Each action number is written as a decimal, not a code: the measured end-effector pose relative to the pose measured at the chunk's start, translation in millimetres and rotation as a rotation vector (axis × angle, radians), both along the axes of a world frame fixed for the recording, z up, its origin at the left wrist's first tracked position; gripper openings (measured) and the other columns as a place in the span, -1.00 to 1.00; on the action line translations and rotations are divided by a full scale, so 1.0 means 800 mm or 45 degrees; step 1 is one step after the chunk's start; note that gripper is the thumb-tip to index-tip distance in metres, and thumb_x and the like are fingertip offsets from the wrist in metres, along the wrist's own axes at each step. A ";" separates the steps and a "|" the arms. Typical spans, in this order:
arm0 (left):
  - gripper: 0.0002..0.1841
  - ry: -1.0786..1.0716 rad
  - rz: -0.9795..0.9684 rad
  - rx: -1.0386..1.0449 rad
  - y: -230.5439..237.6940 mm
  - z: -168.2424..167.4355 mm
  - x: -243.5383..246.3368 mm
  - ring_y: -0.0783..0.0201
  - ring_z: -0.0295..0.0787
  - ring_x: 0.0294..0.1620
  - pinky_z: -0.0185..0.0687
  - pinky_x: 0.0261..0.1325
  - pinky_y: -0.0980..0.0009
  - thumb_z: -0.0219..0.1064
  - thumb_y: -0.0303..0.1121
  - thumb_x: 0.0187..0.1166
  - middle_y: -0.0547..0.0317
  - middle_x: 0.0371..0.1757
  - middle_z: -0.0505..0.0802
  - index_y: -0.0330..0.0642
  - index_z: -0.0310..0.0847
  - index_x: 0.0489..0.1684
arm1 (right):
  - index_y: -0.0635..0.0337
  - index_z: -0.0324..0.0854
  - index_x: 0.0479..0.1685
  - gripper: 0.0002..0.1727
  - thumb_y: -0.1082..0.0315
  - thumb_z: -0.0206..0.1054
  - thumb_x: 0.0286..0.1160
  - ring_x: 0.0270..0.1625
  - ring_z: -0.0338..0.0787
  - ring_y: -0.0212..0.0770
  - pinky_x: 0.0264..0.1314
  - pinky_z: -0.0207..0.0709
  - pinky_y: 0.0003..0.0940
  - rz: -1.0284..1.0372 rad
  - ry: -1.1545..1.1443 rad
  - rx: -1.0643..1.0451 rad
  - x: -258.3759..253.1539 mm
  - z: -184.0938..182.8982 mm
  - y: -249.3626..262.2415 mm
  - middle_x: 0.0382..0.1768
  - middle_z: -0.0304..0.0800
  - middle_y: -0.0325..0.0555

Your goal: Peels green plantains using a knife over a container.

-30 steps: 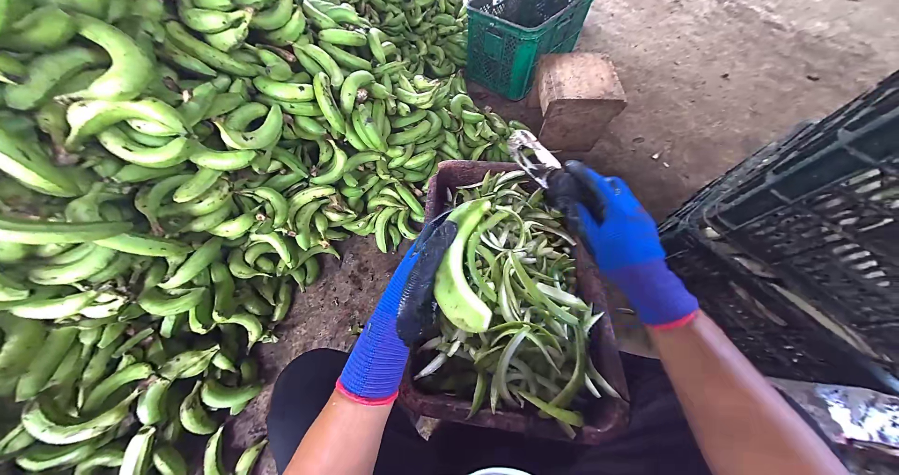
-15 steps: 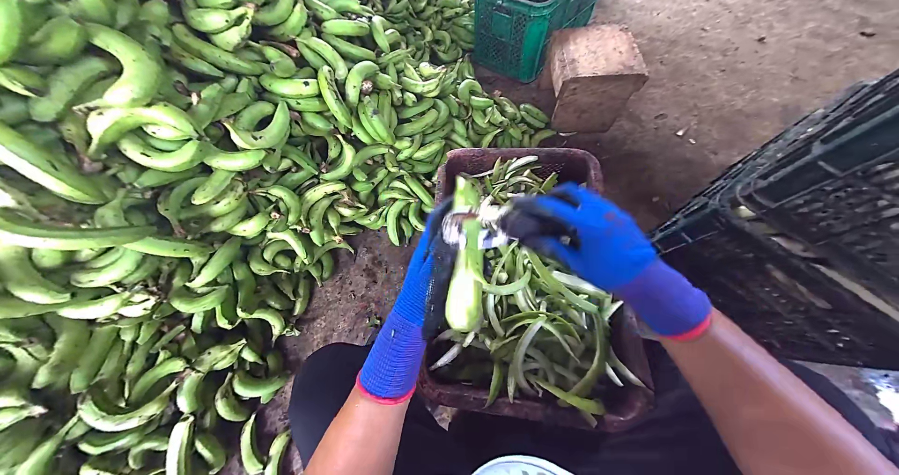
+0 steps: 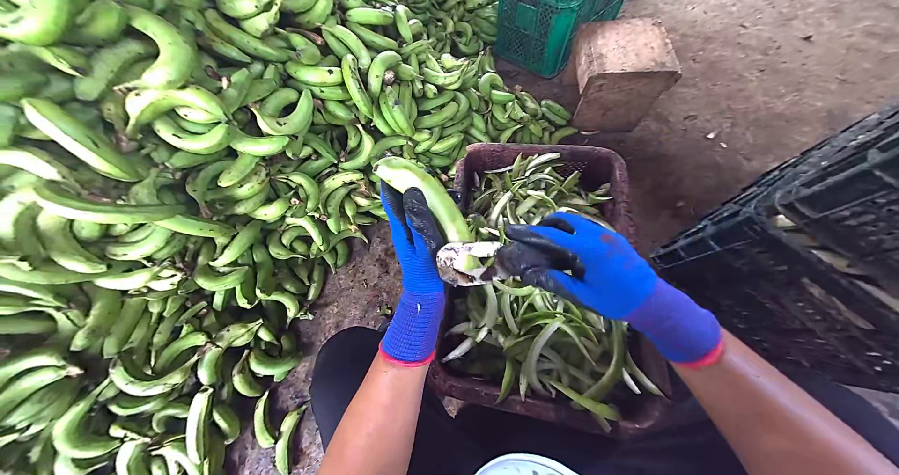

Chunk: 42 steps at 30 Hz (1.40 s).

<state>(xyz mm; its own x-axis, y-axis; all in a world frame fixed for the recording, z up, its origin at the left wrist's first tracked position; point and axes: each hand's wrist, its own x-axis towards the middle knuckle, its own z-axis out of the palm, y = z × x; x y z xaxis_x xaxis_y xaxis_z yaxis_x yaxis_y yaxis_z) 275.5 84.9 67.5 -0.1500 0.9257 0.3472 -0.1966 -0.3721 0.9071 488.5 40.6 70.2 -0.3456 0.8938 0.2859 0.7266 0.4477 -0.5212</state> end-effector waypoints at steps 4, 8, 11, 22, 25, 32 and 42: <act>-0.62 0.095 -0.825 -0.420 -0.014 0.008 -0.017 0.46 0.77 -0.24 0.76 -0.17 0.50 -0.06 -0.13 0.83 0.24 -0.12 0.82 -0.07 0.47 0.43 | -0.02 0.64 0.52 -0.41 0.20 0.46 0.39 0.20 0.75 0.31 0.19 0.60 0.32 -0.133 -0.032 0.131 0.038 0.024 0.042 0.21 0.72 0.29; -0.50 0.389 -0.952 -0.583 -0.013 0.012 -0.010 0.47 0.76 -0.17 0.73 -0.05 0.50 -0.02 -0.14 0.81 0.21 -0.01 0.80 -0.06 0.29 0.68 | -0.06 0.52 0.62 -0.42 0.21 0.33 0.56 0.27 0.70 0.30 0.22 0.55 0.36 -0.330 0.009 0.051 0.053 0.028 0.044 0.31 0.64 0.27; -0.59 0.102 -0.449 -0.459 0.000 -0.012 -0.009 0.45 0.74 -0.14 0.72 -0.08 0.44 -0.09 -0.09 0.86 0.24 -0.01 0.79 0.01 0.39 0.53 | -0.03 0.65 0.50 -0.40 0.16 0.43 0.36 0.11 0.77 0.23 0.06 0.63 0.31 -0.198 0.039 0.037 0.021 0.005 0.018 0.16 0.73 0.19; -0.60 0.011 -0.322 -0.230 -0.006 0.010 0.001 0.54 0.76 0.02 0.74 0.05 0.51 -0.08 -0.04 0.87 0.36 0.11 0.80 0.10 0.44 0.50 | -0.03 0.62 0.53 -0.41 0.01 0.35 0.49 0.17 0.75 0.18 0.14 0.62 0.24 -0.094 0.048 0.036 0.023 0.010 0.036 0.22 0.72 0.17; -0.59 0.400 -0.755 -0.397 -0.016 0.018 -0.008 0.56 0.73 -0.04 0.69 0.07 0.52 -0.02 -0.16 0.83 0.30 0.06 0.80 -0.03 0.45 0.54 | -0.02 0.59 0.56 -0.48 0.12 0.21 0.64 0.34 0.72 0.08 0.37 0.56 0.20 -0.077 0.121 -0.071 0.046 0.013 0.052 0.37 0.70 0.07; -0.52 0.778 -1.158 -0.450 -0.016 0.007 0.013 0.45 0.70 0.10 0.61 0.27 0.41 -0.02 -0.20 0.81 0.02 0.18 0.77 -0.29 0.40 0.58 | -0.06 0.57 0.57 -0.51 0.00 0.00 0.86 0.35 0.74 0.07 0.41 0.49 0.30 -0.334 0.177 -0.272 0.026 0.002 0.048 0.35 0.75 0.04; -0.71 -0.645 -0.169 -0.593 0.018 -0.005 0.009 0.45 0.76 -0.04 0.73 0.01 0.43 -0.04 -0.07 0.86 0.32 -0.05 0.78 0.06 0.53 0.18 | 0.10 0.64 0.50 -0.32 -0.03 0.42 0.35 0.15 0.78 0.24 0.09 0.65 0.24 -0.230 0.113 0.118 -0.007 -0.026 0.015 0.17 0.75 0.23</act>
